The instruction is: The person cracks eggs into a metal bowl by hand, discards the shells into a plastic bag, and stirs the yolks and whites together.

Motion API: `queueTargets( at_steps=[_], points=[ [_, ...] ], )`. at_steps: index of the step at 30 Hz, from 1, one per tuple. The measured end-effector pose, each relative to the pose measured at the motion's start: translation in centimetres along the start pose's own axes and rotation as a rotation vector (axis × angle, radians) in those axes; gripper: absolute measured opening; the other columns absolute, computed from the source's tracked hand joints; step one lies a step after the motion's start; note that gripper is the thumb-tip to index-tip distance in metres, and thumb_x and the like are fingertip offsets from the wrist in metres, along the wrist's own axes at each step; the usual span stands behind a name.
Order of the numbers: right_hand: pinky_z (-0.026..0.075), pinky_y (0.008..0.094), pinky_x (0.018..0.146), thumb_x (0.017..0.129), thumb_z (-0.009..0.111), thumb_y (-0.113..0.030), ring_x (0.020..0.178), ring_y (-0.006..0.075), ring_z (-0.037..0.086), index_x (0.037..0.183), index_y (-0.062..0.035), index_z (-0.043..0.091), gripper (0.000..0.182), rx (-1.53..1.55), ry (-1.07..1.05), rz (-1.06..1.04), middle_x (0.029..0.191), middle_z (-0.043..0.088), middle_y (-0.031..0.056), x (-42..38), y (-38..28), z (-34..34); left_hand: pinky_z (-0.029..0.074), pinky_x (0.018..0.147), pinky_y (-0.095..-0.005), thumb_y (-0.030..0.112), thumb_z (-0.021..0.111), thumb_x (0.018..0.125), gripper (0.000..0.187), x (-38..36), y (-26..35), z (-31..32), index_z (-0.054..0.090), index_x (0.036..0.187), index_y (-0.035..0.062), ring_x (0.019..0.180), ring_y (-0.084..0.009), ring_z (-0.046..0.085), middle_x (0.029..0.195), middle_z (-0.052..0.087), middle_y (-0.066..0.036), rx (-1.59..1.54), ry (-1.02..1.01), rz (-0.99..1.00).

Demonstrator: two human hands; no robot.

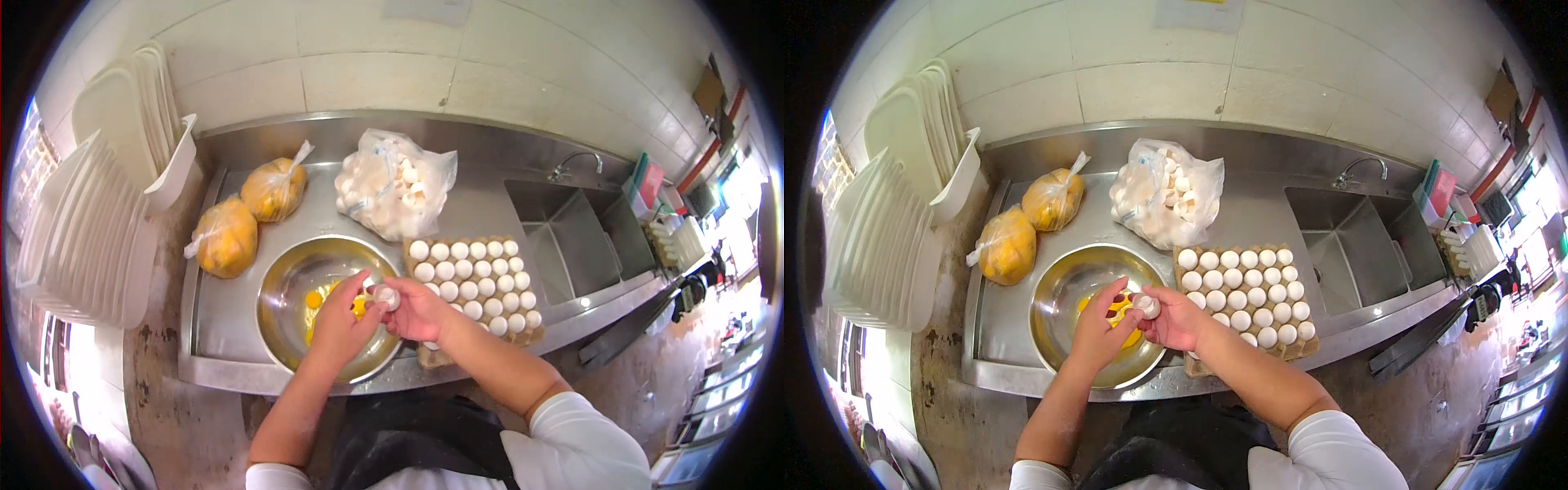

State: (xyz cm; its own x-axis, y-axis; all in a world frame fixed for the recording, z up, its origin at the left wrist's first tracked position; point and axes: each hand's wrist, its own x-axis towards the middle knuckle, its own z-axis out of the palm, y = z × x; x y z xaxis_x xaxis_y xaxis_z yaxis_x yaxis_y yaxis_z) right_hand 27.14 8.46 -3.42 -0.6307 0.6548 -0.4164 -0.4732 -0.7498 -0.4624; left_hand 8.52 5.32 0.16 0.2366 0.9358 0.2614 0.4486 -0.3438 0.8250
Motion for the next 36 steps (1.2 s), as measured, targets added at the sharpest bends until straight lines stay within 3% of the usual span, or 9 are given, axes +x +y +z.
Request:
queueTargets(
  at_steps=[4,8,12,15,17,19,26,33,36],
  points=[
    [0.054,0.0301,0.066,0.097,0.046,-0.046,0.081,0.0206,0.066,0.116,-0.0035,0.056,0.048,0.100,-0.060,-0.231,0.092,0.067,0.0116,1.2,-5.2,-2.3,0.048,0.088,-0.0336,0.018,0.072,0.083,0.055,-1.2,0.9,-1.0,0.052,0.133,0.0055,0.109,-0.0216,0.058,0.124,0.059,-0.012,-0.124,0.042,-0.099],
    [0.054,0.0323,0.076,0.098,0.040,-0.049,0.092,0.0305,0.063,0.139,0.0016,0.033,0.066,0.112,0.231,-0.323,0.112,0.059,0.0221,1.6,-13.1,1.5,0.047,0.089,-0.0312,0.014,0.070,0.085,0.051,-4.2,-1.3,-2.9,0.052,0.132,0.0038,0.106,-0.0185,0.058,0.123,0.060,-0.010,-0.198,0.003,-0.222],
    [0.053,0.0328,0.078,0.097,0.044,-0.046,0.092,0.0280,0.063,0.141,0.0014,0.034,0.065,0.043,0.422,-0.435,0.117,0.059,0.0204,0.9,-10.0,6.2,0.048,0.083,-0.0274,0.009,0.064,0.088,0.043,-7.7,-3.1,-6.2,0.053,0.128,0.0005,0.095,-0.0142,0.059,0.118,0.062,-0.010,-0.466,0.247,-0.300],
    [0.052,0.0390,0.068,0.091,0.058,-0.038,0.085,0.0251,0.067,0.111,-0.0084,0.066,0.036,-1.059,0.337,-0.328,0.106,0.069,0.0084,1.4,-3.7,5.0,0.047,0.074,-0.0228,0.011,0.064,0.088,0.041,-10.0,-3.7,-9.2,0.055,0.126,0.0010,0.088,-0.0109,0.059,0.110,0.065,-0.008,-0.519,0.461,-0.400],
    [0.052,0.0399,0.065,0.086,0.060,-0.028,0.078,0.0281,0.068,0.093,-0.0080,0.071,0.024,-1.728,-0.017,-0.419,0.094,0.069,0.0115,2.8,0.4,2.3,0.047,0.069,-0.0229,0.013,0.064,0.089,0.039,-10.9,-4.0,-10.0,0.056,0.125,0.0008,0.083,-0.0109,0.060,0.108,0.066,-0.009,-0.505,0.487,-0.411],
    [0.053,0.0418,0.068,0.081,0.059,-0.018,0.081,0.0321,0.068,0.087,-0.0088,0.072,0.017,-2.175,0.074,-0.250,0.093,0.068,0.0136,2.9,3.9,3.8,0.046,0.063,-0.0224,0.016,0.064,0.089,0.038,-11.0,-4.2,-10.0,0.057,0.123,0.0009,0.076,-0.0106,0.060,0.104,0.067,-0.008,-0.501,0.505,-0.408],
    [0.054,0.0436,0.072,0.081,0.056,-0.011,0.087,0.0329,0.068,0.086,-0.0049,0.071,0.017,-2.459,0.114,-0.201,0.092,0.067,0.0148,6.0,6.9,3.3,0.050,0.074,-0.0239,0.004,0.064,0.088,0.038,-10.7,-5.0,-8.3,0.055,0.124,-0.0008,0.088,-0.0112,0.061,0.105,0.066,-0.010,-0.684,0.358,-0.336],
    [0.055,0.0444,0.072,0.082,0.054,-0.017,0.083,0.0325,0.069,0.083,-0.0043,0.072,0.022,-2.334,0.264,-0.118,0.088,0.070,0.0175,8.3,8.1,1.7,0.051,0.081,-0.0268,0.007,0.066,0.088,0.037,-12.0,-5.3,-9.6,0.057,0.123,0.0001,0.097,-0.0150,0.062,0.107,0.065,-0.011,-0.590,0.326,-0.452],
    [0.055,0.0449,0.064,0.075,0.060,-0.016,0.075,0.0328,0.069,0.076,-0.0043,0.071,0.016,-2.376,0.319,-0.362,0.077,0.068,0.0176,9.3,8.8,0.2,0.046,0.065,-0.0229,0.017,0.065,0.088,0.040,-12.2,-7.0,-9.6,0.057,0.123,0.0013,0.080,-0.0125,0.062,0.101,0.069,-0.009,-0.479,0.329,-0.399]
  ],
)
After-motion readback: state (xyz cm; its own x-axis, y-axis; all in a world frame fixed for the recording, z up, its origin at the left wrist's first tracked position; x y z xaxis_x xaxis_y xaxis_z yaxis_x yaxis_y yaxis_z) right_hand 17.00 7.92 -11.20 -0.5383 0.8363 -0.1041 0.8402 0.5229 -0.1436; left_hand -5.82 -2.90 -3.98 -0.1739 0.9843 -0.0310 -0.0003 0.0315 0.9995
